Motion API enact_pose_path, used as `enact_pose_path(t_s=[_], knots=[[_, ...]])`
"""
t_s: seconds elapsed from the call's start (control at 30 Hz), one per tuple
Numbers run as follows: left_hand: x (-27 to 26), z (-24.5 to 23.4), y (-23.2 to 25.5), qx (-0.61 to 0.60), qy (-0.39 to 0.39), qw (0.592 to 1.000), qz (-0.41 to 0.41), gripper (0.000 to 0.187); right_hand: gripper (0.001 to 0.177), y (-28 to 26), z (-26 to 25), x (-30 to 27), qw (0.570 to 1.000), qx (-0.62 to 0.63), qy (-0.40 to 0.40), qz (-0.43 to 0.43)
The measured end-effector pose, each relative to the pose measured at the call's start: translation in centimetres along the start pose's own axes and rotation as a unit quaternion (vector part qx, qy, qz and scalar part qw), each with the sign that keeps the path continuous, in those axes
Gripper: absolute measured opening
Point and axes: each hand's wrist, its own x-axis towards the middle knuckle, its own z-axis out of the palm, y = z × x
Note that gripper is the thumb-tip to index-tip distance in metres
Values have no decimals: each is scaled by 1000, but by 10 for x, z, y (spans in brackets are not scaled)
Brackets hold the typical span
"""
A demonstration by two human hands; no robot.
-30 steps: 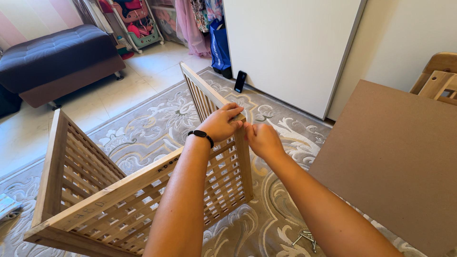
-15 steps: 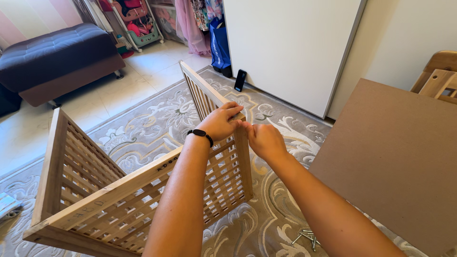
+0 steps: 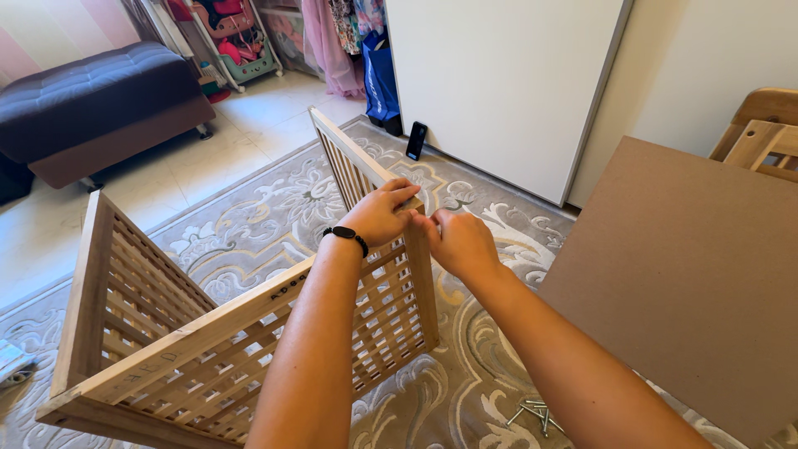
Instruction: The person assembles a wooden crate by hand, inserting screws into pre-drilled holes on the lattice panels and tightening them. They then place a flat board into the base and attach the final side panel to complete the box.
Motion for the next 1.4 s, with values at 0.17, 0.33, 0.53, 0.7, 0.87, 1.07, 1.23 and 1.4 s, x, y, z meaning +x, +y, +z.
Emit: enact_pose_path(t_s=[0.17, 0.33, 0.53, 0.7, 0.87, 1.07, 1.23, 1.4], knots=[[1, -5, 4, 34, -10, 999, -18, 51, 33, 18, -2, -22, 995, 67, -8, 67], [2, -1, -2, 84, -8, 996, 1, 52, 26, 99, 33, -87, 986, 72, -67, 138], [3, 5, -2, 120, 14, 991, 59, 54, 25, 244, 96, -194, 977, -11, -144, 155], [-7, 1, 10, 132, 27, 991, 22, 51, 23, 347, 112, -301, 938, -92, -251, 221], [-19, -6, 19, 126, 23, 991, 27, 56, 20, 393, 96, -386, 890, -167, -337, 257], [-21, -2, 19, 194, 38, 977, 76, 53, 19, 376, 101, -400, 905, -251, -298, 170], [-20, 6, 26, 240, 87, 961, 107, 38, 40, 346, 121, -362, 944, -188, -263, 71], [-30, 12, 37, 286, 127, 938, 146, 32, 26, 338, 138, -361, 940, -192, -279, 42]])
